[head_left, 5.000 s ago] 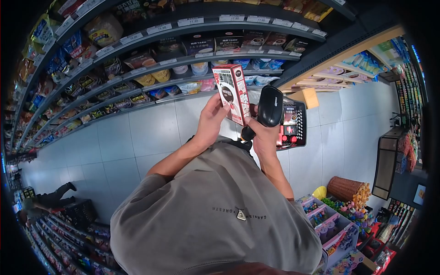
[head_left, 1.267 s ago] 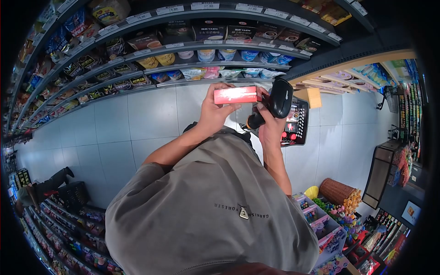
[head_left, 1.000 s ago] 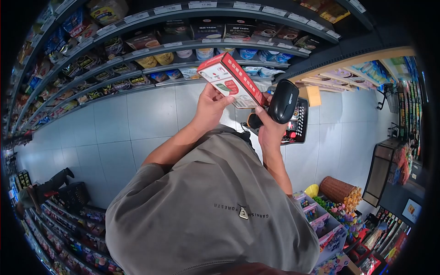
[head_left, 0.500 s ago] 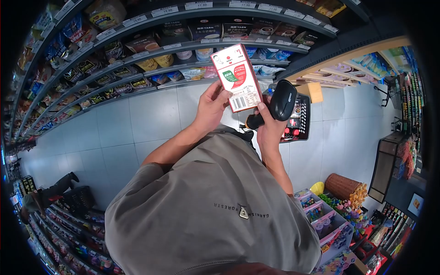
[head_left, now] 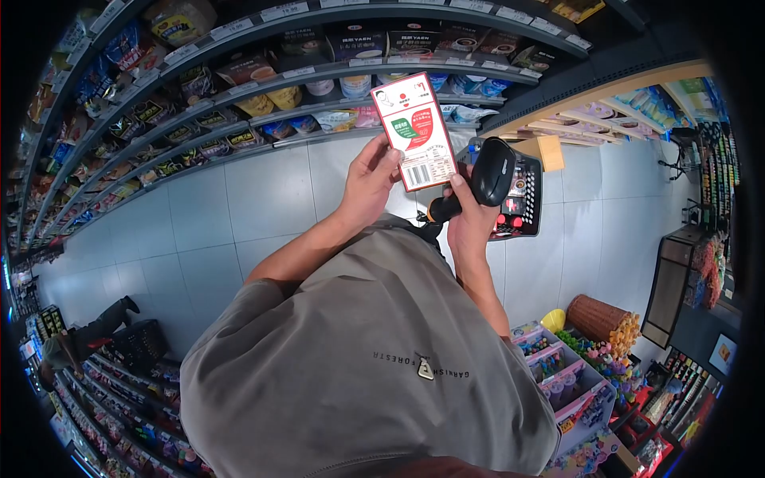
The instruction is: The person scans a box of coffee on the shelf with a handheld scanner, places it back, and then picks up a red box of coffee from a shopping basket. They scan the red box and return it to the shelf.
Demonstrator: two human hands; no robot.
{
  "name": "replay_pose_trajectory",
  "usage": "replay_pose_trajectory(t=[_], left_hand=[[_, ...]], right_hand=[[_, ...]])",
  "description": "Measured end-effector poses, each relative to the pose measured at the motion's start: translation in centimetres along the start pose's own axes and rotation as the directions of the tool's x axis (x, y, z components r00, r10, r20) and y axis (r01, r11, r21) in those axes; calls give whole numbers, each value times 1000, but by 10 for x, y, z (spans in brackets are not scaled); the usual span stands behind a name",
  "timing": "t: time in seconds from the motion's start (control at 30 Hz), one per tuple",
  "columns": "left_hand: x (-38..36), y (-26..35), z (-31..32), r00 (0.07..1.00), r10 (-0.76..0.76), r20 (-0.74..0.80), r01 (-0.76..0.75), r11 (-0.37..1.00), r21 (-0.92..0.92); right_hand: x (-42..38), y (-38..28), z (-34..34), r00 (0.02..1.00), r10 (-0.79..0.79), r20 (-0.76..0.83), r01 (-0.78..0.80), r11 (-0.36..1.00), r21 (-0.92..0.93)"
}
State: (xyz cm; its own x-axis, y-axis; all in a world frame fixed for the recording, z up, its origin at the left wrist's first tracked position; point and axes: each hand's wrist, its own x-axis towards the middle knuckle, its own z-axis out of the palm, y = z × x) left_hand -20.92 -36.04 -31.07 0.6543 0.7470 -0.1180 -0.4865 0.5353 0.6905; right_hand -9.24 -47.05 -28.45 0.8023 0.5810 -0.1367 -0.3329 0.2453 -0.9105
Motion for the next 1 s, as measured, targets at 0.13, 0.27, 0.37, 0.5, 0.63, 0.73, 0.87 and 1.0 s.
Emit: replay_pose_trajectory(t=[0.13, 0.27, 0.37, 0.5, 0.63, 0.73, 0.87, 1.0], left_hand=[[0, 1, -2, 999, 34, 7, -35, 998, 52], [6, 8, -10, 978, 203, -45, -184, 944, 273], [11, 10, -15, 967, 240, -81, -207, 935, 288], [11, 12, -21, 969, 236, -74, -207, 937, 282], [12, 12, -26, 974, 217, -62, -192, 941, 277], [10, 12, -21, 967, 244, -68, -221, 944, 245], [8, 8, -20, 970, 236, -55, -215, 944, 251], [7, 8, -22, 976, 210, -59, -188, 946, 264]], right_hand=[[0, 1, -4, 1000, 2, -5, -2, 999, -39], [-6, -4, -1, 997, -83, 2, 81, 962, -260], [-20, -12, -14, 966, 73, 247, 74, 839, -539], [-35, -17, -10, 850, 319, 419, 78, 710, -700], [-43, -14, 2, 837, 379, 396, 29, 691, -722], [-40, -12, -1, 846, 332, 418, 65, 713, -698], [-40, -13, -1, 834, 329, 443, 114, 683, -722], [-41, -13, -1, 830, 349, 436, 96, 680, -727]])
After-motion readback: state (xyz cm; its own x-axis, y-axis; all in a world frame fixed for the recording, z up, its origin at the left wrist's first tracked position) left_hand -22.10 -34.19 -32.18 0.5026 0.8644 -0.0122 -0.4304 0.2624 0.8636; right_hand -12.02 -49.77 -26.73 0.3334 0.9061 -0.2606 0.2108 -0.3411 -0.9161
